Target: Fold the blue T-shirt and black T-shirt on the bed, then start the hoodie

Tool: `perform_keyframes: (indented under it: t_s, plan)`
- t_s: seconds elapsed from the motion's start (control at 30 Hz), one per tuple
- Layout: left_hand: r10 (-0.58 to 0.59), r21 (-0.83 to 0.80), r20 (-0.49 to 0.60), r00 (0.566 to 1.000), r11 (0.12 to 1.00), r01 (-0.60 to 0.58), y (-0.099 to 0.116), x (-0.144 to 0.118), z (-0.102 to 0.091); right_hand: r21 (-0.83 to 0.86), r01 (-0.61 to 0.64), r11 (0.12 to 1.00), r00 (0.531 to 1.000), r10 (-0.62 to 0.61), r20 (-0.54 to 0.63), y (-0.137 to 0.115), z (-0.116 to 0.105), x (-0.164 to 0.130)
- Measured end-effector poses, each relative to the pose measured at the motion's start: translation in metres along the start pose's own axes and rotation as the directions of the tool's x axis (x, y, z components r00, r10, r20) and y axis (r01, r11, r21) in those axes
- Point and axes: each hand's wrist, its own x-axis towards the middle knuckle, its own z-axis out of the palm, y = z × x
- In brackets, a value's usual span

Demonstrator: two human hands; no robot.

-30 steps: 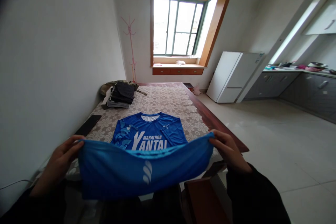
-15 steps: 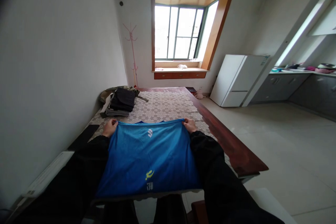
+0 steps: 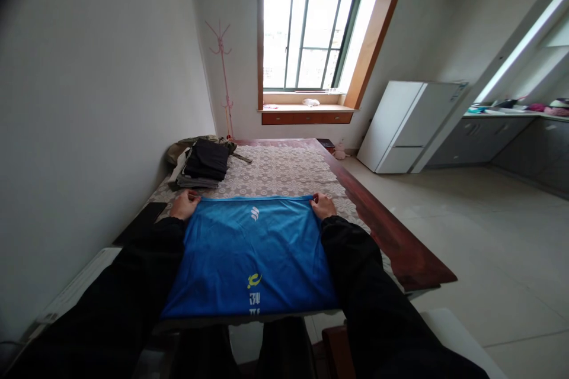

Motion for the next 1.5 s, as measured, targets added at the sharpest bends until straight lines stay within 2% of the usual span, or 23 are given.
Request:
perform_keyframes:
  t_s: [0.07,0.13,0.2,0.27,0.37,0.43,0.5,0.57,0.73,0.83,0.93,1.13,1.33,1.5]
  plan:
    - [0.002,0.018,0.023,1.0,1.0,-0.002,-0.001,-0.011,-0.011,-0.013,0.009,1.0,1.0,-0.009,-0.011,-0.001,-0.009,-0.01]
    - [0.041,0.037,0.065,0.997,0.998,-0.043,-0.006,-0.033,-0.025,-0.021,0.048,0.999,0.999,-0.049,-0.023,0.003,-0.023,-0.029]
    - [0.096,0.044,0.139,0.986,0.994,-0.103,-0.015,-0.068,-0.042,-0.016,0.097,0.995,0.995,-0.098,-0.006,0.013,-0.042,-0.06]
    - [0.1,0.03,0.224,0.969,0.994,-0.109,-0.026,-0.113,-0.059,0.007,0.112,0.994,0.993,-0.113,0.039,0.027,-0.063,-0.104]
    - [0.015,0.042,0.258,0.966,0.999,-0.026,-0.041,-0.185,-0.079,0.067,0.045,0.997,0.996,-0.05,0.078,0.048,-0.088,-0.181]
    - [-0.05,0.063,0.251,0.967,0.997,0.036,-0.048,-0.227,-0.086,0.118,-0.038,0.992,0.995,0.027,0.094,0.058,-0.097,-0.228]
    - [-0.099,0.061,0.212,0.972,0.994,0.087,-0.053,-0.257,-0.089,0.184,-0.12,0.976,0.99,0.103,0.097,0.063,-0.098,-0.264]
    - [-0.136,0.027,0.185,0.973,0.991,0.133,-0.056,-0.276,-0.09,0.279,-0.192,0.941,0.98,0.168,0.106,0.063,-0.093,-0.288]
    - [-0.241,-0.217,0.238,0.941,0.931,0.293,-0.056,-0.296,-0.087,0.515,-0.325,0.793,0.946,0.271,0.18,0.055,-0.072,-0.311]
    - [-0.278,-0.367,0.291,0.915,0.851,0.375,-0.053,-0.3,-0.086,0.639,-0.335,0.692,0.94,0.296,0.171,0.053,-0.063,-0.313]
    - [-0.263,-0.484,0.339,0.903,0.775,0.407,-0.054,-0.302,-0.084,0.72,-0.325,0.613,0.942,0.278,0.189,0.055,-0.06,-0.312]
    - [-0.271,-0.539,0.354,0.895,0.723,0.432,-0.063,-0.301,-0.075,0.726,-0.349,0.593,0.937,0.21,0.279,0.064,-0.057,-0.304]
    - [-0.303,-0.554,0.324,0.896,0.708,0.439,-0.062,-0.3,-0.078,0.714,-0.336,0.614,0.939,0.28,0.201,0.07,-0.059,-0.299]
    - [-0.333,-0.596,0.229,0.915,0.695,0.402,-0.062,-0.306,-0.082,0.799,-0.296,0.524,0.933,0.337,0.124,0.069,-0.061,-0.301]
